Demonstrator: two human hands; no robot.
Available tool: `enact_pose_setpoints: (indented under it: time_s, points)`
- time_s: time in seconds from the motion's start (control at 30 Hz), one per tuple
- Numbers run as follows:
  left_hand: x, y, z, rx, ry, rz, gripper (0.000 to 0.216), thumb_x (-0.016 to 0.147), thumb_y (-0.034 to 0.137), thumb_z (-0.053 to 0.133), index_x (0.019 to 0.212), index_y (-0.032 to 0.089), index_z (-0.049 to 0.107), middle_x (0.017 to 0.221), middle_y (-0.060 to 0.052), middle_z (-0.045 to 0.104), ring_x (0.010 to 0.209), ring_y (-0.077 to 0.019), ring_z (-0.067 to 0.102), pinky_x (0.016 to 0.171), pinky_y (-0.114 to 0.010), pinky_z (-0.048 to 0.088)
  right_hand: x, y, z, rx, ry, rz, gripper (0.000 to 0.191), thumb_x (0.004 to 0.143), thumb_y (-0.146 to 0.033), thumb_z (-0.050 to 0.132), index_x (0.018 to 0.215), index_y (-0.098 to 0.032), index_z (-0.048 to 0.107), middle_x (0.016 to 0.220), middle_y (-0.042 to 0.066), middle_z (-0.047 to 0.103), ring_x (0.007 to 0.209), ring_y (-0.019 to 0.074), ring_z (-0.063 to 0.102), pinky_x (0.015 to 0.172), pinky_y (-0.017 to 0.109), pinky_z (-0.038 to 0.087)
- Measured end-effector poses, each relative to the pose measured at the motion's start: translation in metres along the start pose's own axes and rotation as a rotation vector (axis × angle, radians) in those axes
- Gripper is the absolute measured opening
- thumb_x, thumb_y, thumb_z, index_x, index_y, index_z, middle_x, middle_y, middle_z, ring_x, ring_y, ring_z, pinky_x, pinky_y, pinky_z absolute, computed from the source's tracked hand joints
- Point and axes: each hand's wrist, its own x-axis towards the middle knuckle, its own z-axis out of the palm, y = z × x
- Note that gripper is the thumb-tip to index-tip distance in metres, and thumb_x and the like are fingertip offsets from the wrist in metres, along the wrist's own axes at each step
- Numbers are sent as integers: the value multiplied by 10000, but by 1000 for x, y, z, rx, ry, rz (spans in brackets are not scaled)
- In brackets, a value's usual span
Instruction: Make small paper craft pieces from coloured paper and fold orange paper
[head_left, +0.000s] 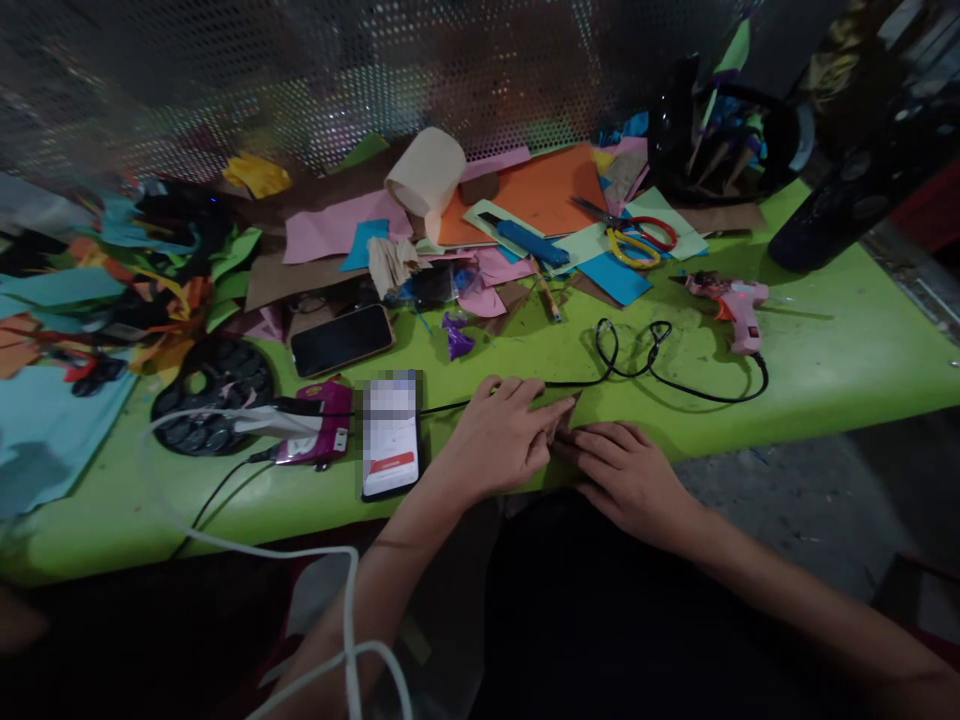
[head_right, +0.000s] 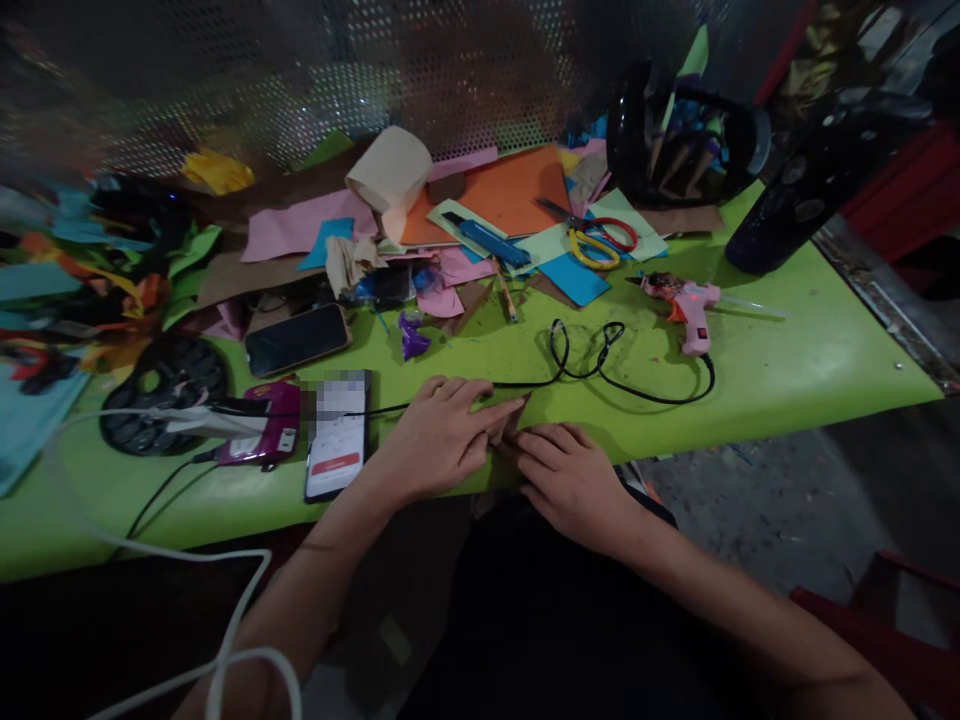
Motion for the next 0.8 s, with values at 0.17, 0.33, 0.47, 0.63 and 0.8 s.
enact_pose_setpoints:
  time_s: [0.17,0.33,0.47,0.63,0.8]
  points:
    - [2,0,-4,-7,-11,-3,455,940,291,447,1379,314,564,1160,-81,617,1016,-265,550,913,-449,361,0,0,-1,12,2,4,461,911,-223,610,1368,-212,557,1290,86,662,1176,267,558,975,448,447]
    - [5,1,-5,-2,5,-13,419,959,314,442,1352,309,589,1142,-81,635,1019,-260,558,912,-440,363,-1,0,0,13,4,6,515,918,-218,598,1423,-214,501,1291,70,662,1180,259,553,976,452,454]
    - [5,2,-4,10,24,-14,404,963,315,444,1333,301,605,1136,-86,643,1013,-256,563,907,-434,363,-1,0,0,7,4,-1,515,915,-218,602,1421,-217,507,1291,76,661,1186,261,549,976,453,458]
    - [6,2,-3,22,23,-13,403,965,318,443,1338,312,597,1126,-78,642,1003,-252,563,902,-431,359,-1,0,0,15,3,5,489,917,-213,598,1400,-216,527,1283,81,666,1183,266,553,973,455,455]
    - [7,2,-2,22,20,-14,399,967,321,444,1335,315,598,1136,-75,638,1010,-253,559,902,-431,356,-1,0,0,15,7,0,455,933,-226,581,1385,-206,535,1286,77,664,1183,272,552,979,458,443]
